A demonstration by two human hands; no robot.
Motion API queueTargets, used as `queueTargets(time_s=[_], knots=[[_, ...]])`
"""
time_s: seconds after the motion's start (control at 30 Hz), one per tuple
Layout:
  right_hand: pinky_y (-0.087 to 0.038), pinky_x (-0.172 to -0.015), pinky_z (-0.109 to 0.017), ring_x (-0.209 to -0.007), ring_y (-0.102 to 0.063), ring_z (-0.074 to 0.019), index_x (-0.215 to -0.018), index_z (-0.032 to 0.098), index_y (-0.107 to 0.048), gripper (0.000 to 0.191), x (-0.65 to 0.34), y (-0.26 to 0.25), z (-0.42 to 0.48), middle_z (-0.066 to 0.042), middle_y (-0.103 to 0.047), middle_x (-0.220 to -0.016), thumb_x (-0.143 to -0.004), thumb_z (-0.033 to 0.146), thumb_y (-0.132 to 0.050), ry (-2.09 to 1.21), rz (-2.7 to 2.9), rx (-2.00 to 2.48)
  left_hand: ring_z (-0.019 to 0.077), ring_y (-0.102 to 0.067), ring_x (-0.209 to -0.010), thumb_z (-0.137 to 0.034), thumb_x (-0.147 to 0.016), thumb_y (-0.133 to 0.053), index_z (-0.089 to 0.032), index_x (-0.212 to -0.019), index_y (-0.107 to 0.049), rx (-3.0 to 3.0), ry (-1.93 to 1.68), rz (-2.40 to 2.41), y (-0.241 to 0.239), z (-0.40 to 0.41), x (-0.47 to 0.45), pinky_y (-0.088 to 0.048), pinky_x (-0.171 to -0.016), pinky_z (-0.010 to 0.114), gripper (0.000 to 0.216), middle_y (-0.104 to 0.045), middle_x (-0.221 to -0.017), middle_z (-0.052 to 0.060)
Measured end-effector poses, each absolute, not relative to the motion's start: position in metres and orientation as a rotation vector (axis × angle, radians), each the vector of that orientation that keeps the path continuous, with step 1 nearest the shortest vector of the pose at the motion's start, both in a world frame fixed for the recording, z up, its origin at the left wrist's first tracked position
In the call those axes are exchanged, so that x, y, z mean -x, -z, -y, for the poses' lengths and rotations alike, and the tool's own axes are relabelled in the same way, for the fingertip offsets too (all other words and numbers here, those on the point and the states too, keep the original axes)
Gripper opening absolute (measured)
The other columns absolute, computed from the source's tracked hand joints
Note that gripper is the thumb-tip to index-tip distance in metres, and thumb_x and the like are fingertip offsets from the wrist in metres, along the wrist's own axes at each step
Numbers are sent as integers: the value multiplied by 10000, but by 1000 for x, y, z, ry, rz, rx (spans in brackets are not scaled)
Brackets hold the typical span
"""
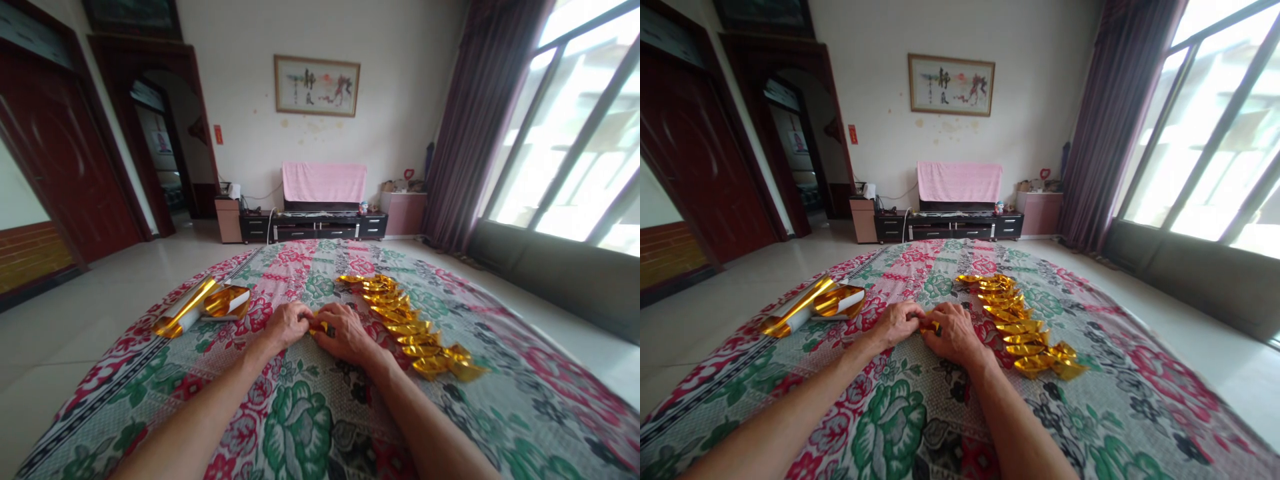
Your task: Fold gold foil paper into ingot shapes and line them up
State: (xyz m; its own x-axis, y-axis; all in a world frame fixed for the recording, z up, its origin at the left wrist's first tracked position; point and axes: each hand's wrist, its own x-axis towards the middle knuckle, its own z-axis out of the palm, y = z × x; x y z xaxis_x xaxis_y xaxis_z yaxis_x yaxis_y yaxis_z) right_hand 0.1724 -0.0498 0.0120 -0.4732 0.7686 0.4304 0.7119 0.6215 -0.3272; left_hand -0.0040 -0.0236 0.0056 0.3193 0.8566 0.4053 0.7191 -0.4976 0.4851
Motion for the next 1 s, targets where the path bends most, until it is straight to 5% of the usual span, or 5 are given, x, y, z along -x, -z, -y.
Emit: queueTargets(time_s=[1.0], knots=[[-347, -828, -377, -938, -465, -196, -860, 264, -626, 143, -173, -12, 48, -29, -550, -993, -734, 320, -587, -167, 2287, 1134, 116, -581, -726, -7, -630, -413, -159, -724, -649, -2345, -1240, -1295, -6, 30, 9, -451, -702, 218, 296, -653, -766, 15]])
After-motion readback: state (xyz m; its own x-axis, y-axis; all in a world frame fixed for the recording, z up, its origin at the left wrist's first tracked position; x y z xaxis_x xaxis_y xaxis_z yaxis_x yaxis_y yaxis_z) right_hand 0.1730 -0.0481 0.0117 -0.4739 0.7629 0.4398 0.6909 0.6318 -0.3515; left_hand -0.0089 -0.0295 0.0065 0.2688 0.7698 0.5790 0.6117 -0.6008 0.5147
